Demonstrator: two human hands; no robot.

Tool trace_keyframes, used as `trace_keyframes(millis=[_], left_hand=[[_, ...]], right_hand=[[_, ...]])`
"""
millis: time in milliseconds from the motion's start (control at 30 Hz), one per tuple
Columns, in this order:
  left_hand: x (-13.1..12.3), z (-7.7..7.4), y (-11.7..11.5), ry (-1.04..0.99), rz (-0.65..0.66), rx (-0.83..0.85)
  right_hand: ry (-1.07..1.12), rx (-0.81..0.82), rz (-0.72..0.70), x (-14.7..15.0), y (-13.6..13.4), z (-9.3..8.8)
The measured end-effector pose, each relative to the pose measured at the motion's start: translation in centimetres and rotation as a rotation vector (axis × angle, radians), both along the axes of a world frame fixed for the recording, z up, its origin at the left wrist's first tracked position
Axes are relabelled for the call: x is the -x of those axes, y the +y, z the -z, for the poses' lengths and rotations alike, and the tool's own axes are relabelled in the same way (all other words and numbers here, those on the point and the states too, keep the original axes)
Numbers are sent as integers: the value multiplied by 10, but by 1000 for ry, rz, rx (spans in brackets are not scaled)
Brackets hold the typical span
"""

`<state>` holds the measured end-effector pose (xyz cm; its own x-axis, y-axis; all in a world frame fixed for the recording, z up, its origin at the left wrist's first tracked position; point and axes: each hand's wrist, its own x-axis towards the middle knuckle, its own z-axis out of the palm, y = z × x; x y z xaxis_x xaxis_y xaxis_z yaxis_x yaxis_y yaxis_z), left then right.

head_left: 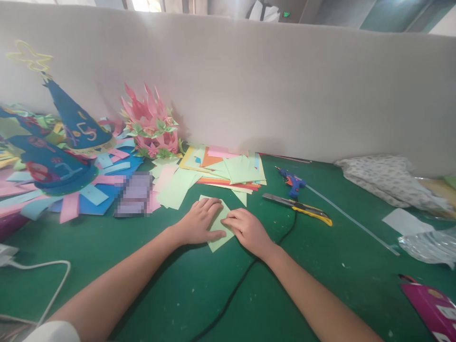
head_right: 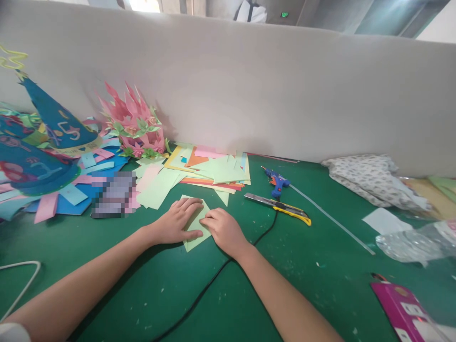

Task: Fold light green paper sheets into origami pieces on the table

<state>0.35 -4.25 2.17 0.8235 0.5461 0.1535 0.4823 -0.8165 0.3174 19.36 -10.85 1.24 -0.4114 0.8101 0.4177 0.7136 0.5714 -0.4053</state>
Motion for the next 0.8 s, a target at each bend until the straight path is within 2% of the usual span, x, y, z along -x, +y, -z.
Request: trace_keyframes(millis=[433,800], left_hand=[[1,-4,1,64,23,5],[1,-2,1,83,29,0]], right_hand=[[-12,12,-47,1,-1,-4],[-17,-26,-74,1,1,-3]])
